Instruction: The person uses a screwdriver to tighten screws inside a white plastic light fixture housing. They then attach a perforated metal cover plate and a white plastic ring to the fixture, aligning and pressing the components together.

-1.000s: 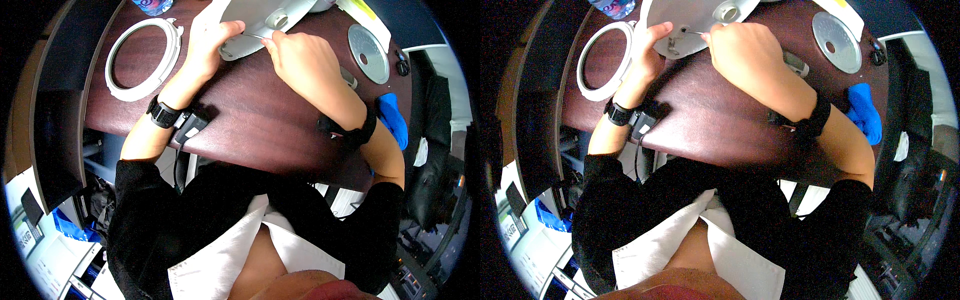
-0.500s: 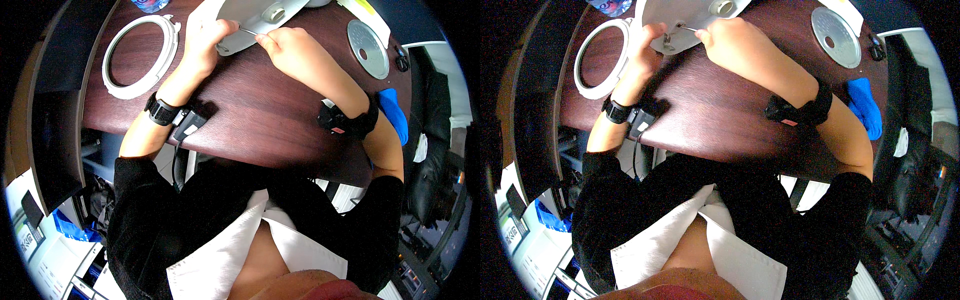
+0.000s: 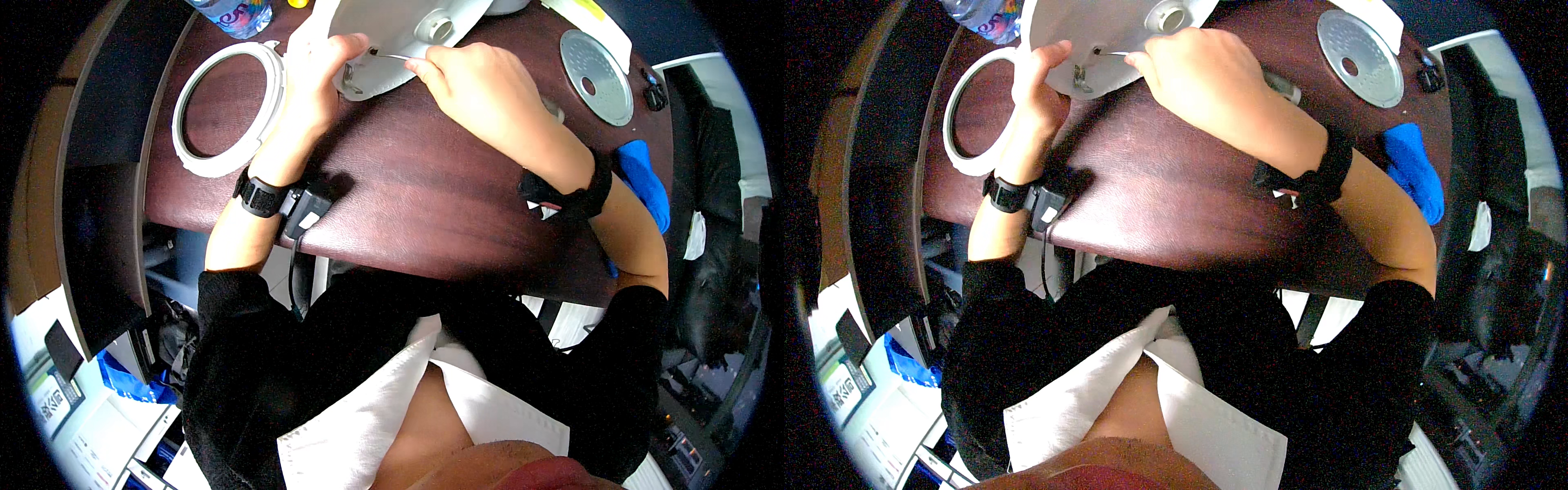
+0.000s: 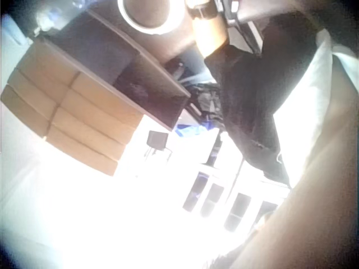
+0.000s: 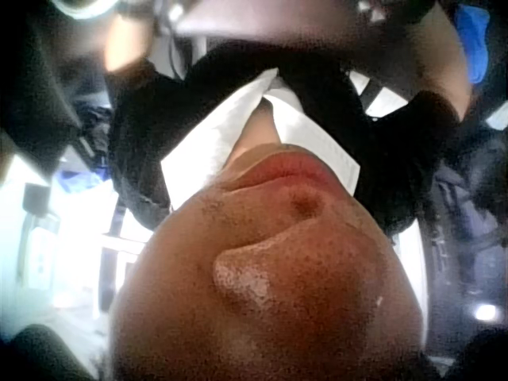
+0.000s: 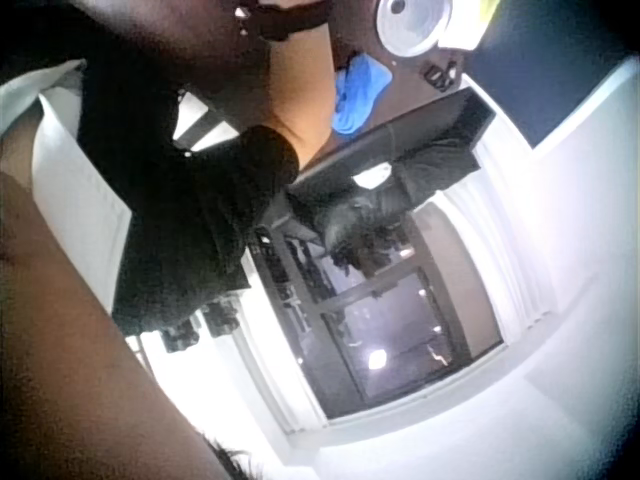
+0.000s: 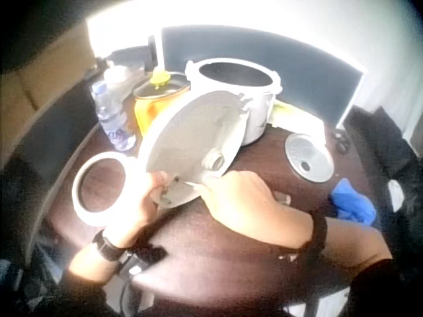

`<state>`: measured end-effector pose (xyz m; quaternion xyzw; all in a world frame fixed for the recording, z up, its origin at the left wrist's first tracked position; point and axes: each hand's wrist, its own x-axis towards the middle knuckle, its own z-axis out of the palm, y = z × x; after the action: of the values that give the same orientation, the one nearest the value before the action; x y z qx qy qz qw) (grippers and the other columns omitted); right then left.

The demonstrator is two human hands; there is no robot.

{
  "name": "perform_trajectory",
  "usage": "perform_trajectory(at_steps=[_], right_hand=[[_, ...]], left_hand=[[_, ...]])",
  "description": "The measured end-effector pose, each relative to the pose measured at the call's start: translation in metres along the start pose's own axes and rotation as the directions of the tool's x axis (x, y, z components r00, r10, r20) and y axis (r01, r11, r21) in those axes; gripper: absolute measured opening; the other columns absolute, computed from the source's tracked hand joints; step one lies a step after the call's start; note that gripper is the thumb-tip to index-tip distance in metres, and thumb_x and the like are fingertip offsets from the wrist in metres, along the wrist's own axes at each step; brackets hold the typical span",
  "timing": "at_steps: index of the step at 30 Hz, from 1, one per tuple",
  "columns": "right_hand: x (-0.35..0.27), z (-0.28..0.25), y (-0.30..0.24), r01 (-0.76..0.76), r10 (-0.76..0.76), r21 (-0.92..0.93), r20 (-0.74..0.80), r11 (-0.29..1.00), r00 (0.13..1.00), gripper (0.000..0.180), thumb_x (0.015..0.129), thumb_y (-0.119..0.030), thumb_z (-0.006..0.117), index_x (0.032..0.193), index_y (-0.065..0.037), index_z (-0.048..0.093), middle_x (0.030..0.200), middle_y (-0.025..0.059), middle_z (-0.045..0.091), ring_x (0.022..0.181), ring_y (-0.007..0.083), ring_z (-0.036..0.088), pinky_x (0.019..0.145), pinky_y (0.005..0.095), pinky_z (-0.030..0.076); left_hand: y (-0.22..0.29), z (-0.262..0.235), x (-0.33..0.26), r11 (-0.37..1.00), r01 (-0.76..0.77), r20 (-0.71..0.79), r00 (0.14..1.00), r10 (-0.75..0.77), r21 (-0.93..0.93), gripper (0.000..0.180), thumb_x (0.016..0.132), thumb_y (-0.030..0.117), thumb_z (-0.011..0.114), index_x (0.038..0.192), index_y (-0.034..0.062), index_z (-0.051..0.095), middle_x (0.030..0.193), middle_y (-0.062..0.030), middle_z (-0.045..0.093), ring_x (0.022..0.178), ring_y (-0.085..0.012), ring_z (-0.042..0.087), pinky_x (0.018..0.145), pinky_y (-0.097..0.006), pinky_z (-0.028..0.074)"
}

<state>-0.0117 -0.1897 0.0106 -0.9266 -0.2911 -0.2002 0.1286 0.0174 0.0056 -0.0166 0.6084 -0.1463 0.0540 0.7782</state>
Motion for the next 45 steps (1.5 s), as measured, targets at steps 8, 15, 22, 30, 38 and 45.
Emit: perform_trajectory(at_steps=[8, 15, 22, 30, 38, 45], right_hand=[[0.003, -0.022, -0.024, -0.011, 0.028, -0.287, 0.056, 0.958, 0.998, 0.024, 0.083, -0.025, 0.056, 0.070, -0.006, 0.063, 0.057, 0.0101, 0.060, 0.052, 0.0257, 0.062, 0.047, 0.0361, 0.050], [0.011, -0.024, -0.022, 0.006, 0.009, -0.157, 0.093, 0.988, 0.996, 0.032, 0.086, -0.028, 0.056, 0.068, -0.003, 0.063, 0.057, 0.0151, 0.058, 0.055, 0.0294, 0.062, 0.051, 0.0382, 0.050], [0.011, -0.004, -0.008, -0.345, 0.264, 0.199, 0.346, 0.917, 0.900, 0.040, 0.088, -0.031, 0.053, 0.066, 0.001, 0.064, 0.059, 0.0175, 0.059, 0.057, 0.0319, 0.063, 0.052, 0.0420, 0.050], [0.005, 0.000, -0.003, -0.688, 0.305, 0.482, 0.650, 0.543, 0.696, 0.041, 0.090, -0.034, 0.051, 0.065, -0.001, 0.058, 0.052, 0.0127, 0.052, 0.042, 0.0210, 0.050, 0.045, 0.0339, 0.044], [-0.003, -0.018, -0.013, -0.058, 0.065, -0.161, 0.037, 0.985, 0.997, 0.031, 0.083, -0.031, 0.058, 0.065, -0.006, 0.064, 0.056, 0.0115, 0.059, 0.052, 0.0265, 0.062, 0.047, 0.0370, 0.050], [-0.001, -0.024, -0.018, -0.031, 0.032, -0.162, 0.001, 0.986, 0.999, 0.026, 0.082, -0.027, 0.058, 0.068, -0.007, 0.065, 0.059, 0.0115, 0.061, 0.052, 0.0255, 0.062, 0.046, 0.0359, 0.050]], left_hand=[[-0.008, 0.002, -0.004, 0.972, 0.197, -0.031, 0.979, -0.203, -0.128, 0.038, 0.073, 0.022, 0.056, 0.105, 0.0010, 0.054, 0.096, -0.0083, 0.055, 0.090, -0.0212, 0.053, 0.081, -0.034, 0.042], [-0.006, 0.002, -0.008, 0.966, 0.228, -0.125, 0.962, -0.243, -0.126, 0.042, 0.071, 0.021, 0.054, 0.108, 0.0008, 0.051, 0.101, -0.0105, 0.052, 0.094, -0.0248, 0.051, 0.081, -0.038, 0.042], [-0.011, 0.002, -0.008, 0.945, 0.236, -0.139, 0.953, -0.271, -0.225, 0.040, 0.071, 0.020, 0.053, 0.106, 0.0010, 0.050, 0.100, -0.0107, 0.051, 0.092, -0.0257, 0.050, 0.081, -0.040, 0.042], [0.008, 0.007, -0.009, 0.978, 0.008, 0.065, 0.998, -0.022, 0.208, 0.023, 0.074, 0.015, 0.054, 0.092, 0.0007, 0.056, 0.092, -0.0100, 0.054, 0.089, -0.0231, 0.051, 0.081, -0.037, 0.042], [0.013, 0.011, -0.007, 0.993, -0.026, 0.078, 0.997, 0.017, 0.113, 0.031, 0.073, 0.019, 0.058, 0.099, 0.0007, 0.056, 0.093, -0.0097, 0.055, 0.087, -0.0226, 0.052, 0.078, -0.035, 0.041], [0.010, 0.014, -0.002, 0.992, 0.127, 0.001, 0.992, -0.127, -0.016, 0.046, 0.070, 0.023, 0.057, 0.110, -0.0001, 0.050, 0.098, -0.0106, 0.053, 0.091, -0.0239, 0.051, 0.079, -0.036, 0.041]])
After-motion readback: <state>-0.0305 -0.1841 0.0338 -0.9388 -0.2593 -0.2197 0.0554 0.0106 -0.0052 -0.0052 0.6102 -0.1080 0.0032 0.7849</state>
